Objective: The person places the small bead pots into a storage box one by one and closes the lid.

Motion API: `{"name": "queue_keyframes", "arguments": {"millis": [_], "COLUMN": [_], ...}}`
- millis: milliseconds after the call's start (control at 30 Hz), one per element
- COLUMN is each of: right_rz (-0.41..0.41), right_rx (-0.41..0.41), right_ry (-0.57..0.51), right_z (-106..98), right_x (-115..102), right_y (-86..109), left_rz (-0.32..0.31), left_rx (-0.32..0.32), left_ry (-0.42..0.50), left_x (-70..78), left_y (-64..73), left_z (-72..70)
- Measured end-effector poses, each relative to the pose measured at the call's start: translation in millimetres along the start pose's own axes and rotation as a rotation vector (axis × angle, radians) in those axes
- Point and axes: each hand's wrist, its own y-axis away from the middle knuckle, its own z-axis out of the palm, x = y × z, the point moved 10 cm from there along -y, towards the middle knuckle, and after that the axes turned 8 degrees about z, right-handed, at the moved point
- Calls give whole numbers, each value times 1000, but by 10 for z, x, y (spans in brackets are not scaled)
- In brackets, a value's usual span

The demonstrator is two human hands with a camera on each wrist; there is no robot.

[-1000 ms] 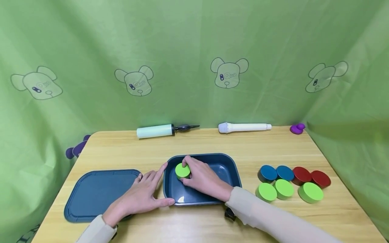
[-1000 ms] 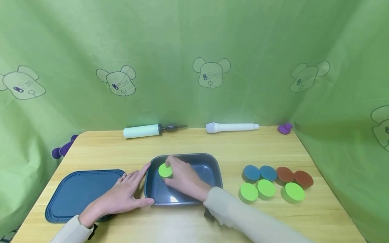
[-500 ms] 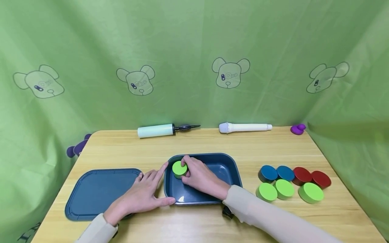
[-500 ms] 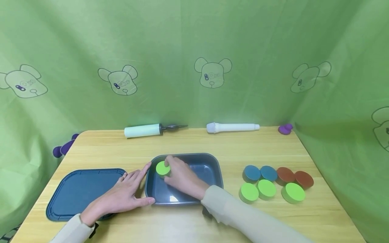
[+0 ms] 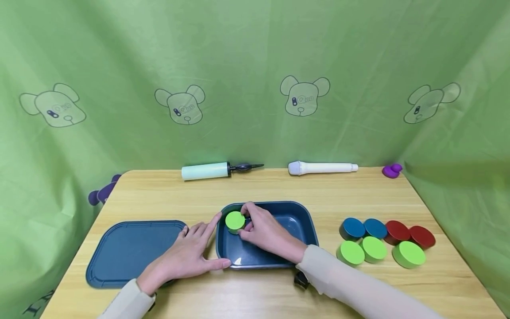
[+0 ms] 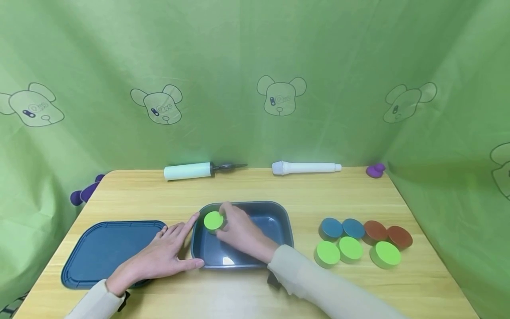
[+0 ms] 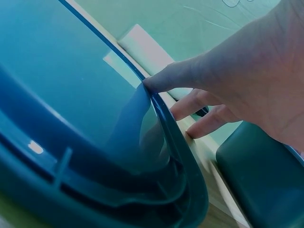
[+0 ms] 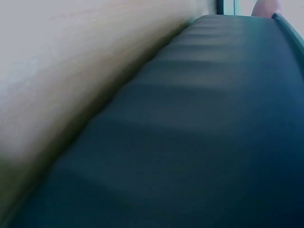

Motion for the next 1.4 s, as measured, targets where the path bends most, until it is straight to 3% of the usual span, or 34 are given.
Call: {"name": "queue_keyframes", "arguments": {"millis": [467, 700, 967, 1400], "right_rz": [45, 56, 46, 44], "right_rx": [101, 126, 165, 208], "right_ry": [27, 53, 3, 0], "right_z": [-265, -508, -838, -1148], "right_x": [104, 125, 212, 334], "right_y": [119, 206, 371, 578], "left_rz": [-19, -19, -12, -13], "left_rx": [-22, -15, -12, -20], "left_ry": [15, 9, 6, -3], "left_x": [-25, -24, -4, -20], "left_y": [7, 7, -3, 7], "left_z": [27, 22, 27, 53]}}
